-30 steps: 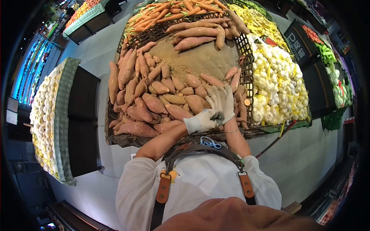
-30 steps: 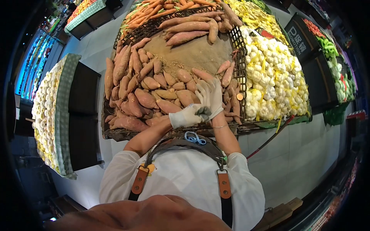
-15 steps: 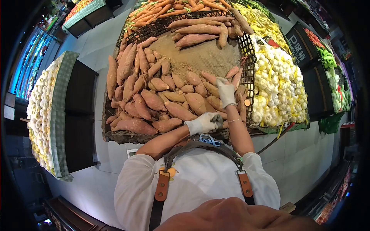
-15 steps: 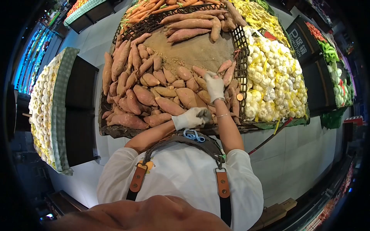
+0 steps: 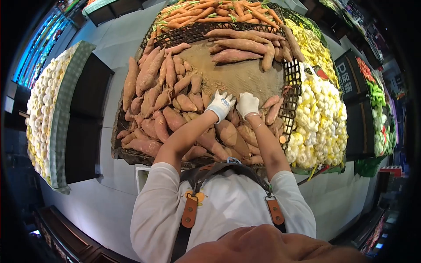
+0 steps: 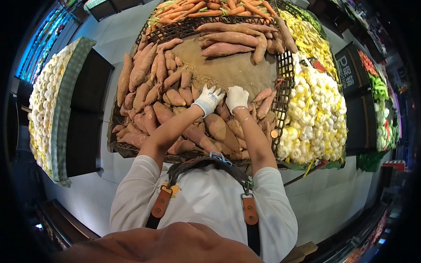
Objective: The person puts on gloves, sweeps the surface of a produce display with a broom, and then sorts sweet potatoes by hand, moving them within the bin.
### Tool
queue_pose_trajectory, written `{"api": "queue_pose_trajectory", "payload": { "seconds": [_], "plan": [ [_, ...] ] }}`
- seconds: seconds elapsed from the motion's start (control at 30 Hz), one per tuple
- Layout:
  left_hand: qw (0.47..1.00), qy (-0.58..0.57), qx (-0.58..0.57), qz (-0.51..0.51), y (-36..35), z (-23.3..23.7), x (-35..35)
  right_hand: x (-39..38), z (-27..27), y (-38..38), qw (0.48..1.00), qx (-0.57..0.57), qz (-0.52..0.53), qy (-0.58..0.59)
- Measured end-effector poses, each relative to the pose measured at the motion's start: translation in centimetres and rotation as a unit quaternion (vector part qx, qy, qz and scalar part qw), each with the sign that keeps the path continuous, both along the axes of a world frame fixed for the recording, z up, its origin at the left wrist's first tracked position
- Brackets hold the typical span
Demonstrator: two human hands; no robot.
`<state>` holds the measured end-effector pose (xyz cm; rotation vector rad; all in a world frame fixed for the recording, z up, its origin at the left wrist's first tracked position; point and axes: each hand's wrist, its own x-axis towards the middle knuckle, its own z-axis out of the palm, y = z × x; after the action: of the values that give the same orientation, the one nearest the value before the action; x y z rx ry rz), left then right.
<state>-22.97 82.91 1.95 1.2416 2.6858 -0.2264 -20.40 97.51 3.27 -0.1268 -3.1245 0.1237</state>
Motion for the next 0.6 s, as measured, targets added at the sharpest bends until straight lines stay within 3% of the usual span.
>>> {"api": "queue_pose_trajectory", "payload": {
  "seconds": [0.1,0.2,0.27,0.33,0.37,0.47,0.5,0.6],
  "plan": [
    [1.0,-0.003,-0.022,-0.006,-0.1,0.3,-0.6,0.0,1.9,0.3,1.0,-0.019,-0.009,0.011],
    [0.998,-0.054,-0.013,0.038,-0.5,2.2,-0.7,2.2,4.9,1.4,0.979,-0.17,-0.03,0.107],
    [0.999,-0.023,-0.001,0.028,-0.8,3.2,-0.4,3.6,3.6,3.7,0.921,-0.344,-0.086,0.161],
    [0.999,-0.025,0.018,0.038,-1.1,3.9,0.2,5.8,4.5,5.2,0.88,-0.415,-0.145,0.181],
    [0.995,-0.003,0.089,0.036,-1.9,2.6,0.2,6.8,3.6,6.3,0.884,-0.399,-0.142,0.197],
    [0.984,-0.077,0.135,0.088,-2.9,2.4,0.9,9.4,1.5,8.2,0.897,-0.364,-0.162,0.191],
    [0.983,-0.048,0.163,0.075,-3.5,2.7,1.4,10.1,0.9,8.3,0.9,-0.356,-0.168,0.188],
    [0.9,-0.248,0.273,0.231,-5.7,6.3,4.7,11.5,0.4,8.4,0.931,-0.278,-0.18,0.15]
  ]
}}
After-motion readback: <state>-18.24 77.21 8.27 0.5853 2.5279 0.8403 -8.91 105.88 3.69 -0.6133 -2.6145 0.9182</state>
